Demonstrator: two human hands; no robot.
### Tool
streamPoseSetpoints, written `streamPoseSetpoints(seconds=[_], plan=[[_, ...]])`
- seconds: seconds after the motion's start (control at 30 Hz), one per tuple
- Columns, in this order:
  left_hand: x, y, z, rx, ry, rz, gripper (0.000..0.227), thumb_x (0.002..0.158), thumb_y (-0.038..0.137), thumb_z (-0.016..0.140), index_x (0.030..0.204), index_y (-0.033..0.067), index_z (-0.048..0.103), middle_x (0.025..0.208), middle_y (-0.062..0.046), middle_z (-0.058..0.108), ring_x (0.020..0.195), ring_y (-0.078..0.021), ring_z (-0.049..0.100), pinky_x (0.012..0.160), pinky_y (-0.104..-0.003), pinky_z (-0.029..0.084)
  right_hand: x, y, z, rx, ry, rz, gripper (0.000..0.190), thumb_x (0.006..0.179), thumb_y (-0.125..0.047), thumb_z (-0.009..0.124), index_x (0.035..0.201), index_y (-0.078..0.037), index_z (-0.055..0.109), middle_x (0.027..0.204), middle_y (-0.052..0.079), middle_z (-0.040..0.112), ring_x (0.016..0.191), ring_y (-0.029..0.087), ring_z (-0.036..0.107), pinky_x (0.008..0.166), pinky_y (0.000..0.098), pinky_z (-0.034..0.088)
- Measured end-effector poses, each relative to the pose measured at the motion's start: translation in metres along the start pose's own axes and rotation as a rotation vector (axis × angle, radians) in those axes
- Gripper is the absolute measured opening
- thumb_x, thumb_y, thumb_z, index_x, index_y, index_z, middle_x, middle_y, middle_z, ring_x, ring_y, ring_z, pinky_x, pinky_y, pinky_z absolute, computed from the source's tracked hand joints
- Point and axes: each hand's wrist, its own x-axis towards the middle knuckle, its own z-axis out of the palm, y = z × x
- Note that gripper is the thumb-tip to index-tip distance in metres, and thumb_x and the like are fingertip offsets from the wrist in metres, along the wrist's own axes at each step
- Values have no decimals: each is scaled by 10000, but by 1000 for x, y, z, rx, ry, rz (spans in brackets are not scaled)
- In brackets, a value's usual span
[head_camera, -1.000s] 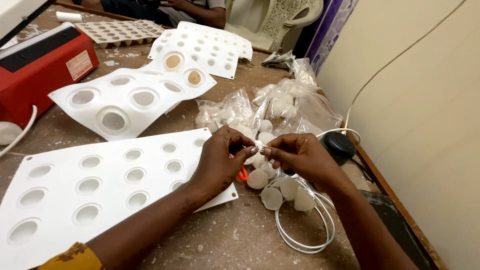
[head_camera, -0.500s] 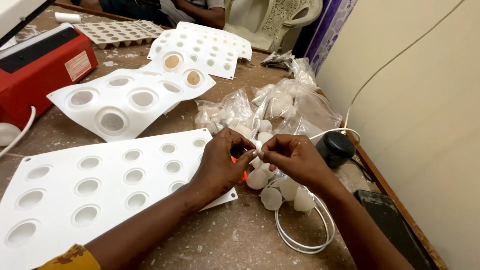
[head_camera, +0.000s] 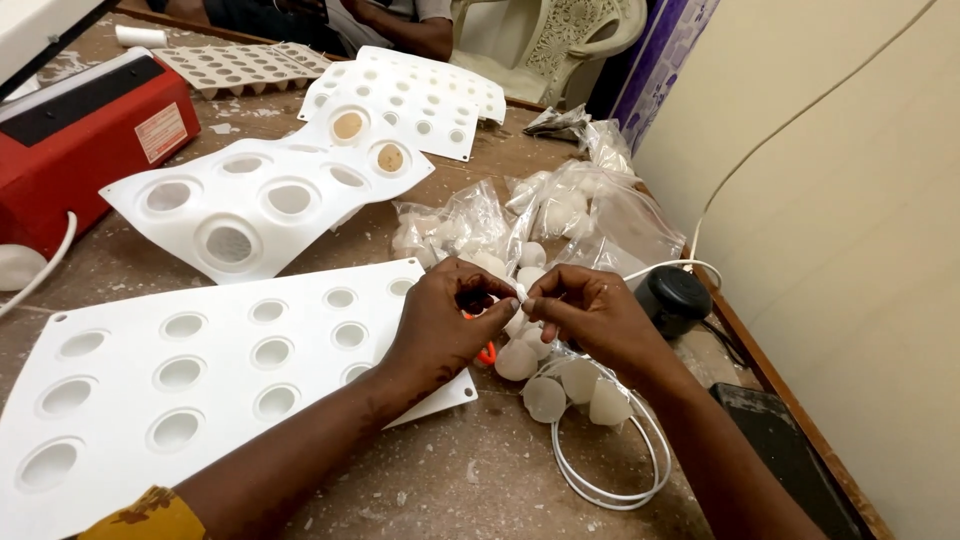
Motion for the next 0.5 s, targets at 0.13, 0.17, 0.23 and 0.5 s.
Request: streamPoseSetpoints(seconds=[0.13,0.17,0.23,0.5], plan=[[-1,3,-1,-35,-14,-48,241,853,198,781,994,11,722,995,-82,744,880,-130,774,767,-256,633,1,5,2,11,-18,5,155,909,-154,726,974,-13,735,797,23,699,651,53,614,550,207,451],[-1,3,-1,-23,-5,-11,221,851,182,779,975,3,738,994,-88,727,868,-138,770,755,-265,630,2,6,1,0,-23,5,164,904,-162,723,983,-19,739,806,23,708,655,59,617,568,213,468],[-1,3,-1,-11,3,27,203,850,166,778,956,-5,754,994,-93,710,856,-145,766,742,-274,627,2,4,2,-10,-28,5,174,899,-171,721,991,-25,743,815,23,718,659,65,620,586,218,484],[-2,8,-3,-83,-56,-136,233,849,184,752,993,19,672,915,-93,754,791,-136,759,695,-275,629,1,0,6,-88,-2,-21,156,858,-154,750,946,-26,742,831,33,743,692,96,666,621,251,558]])
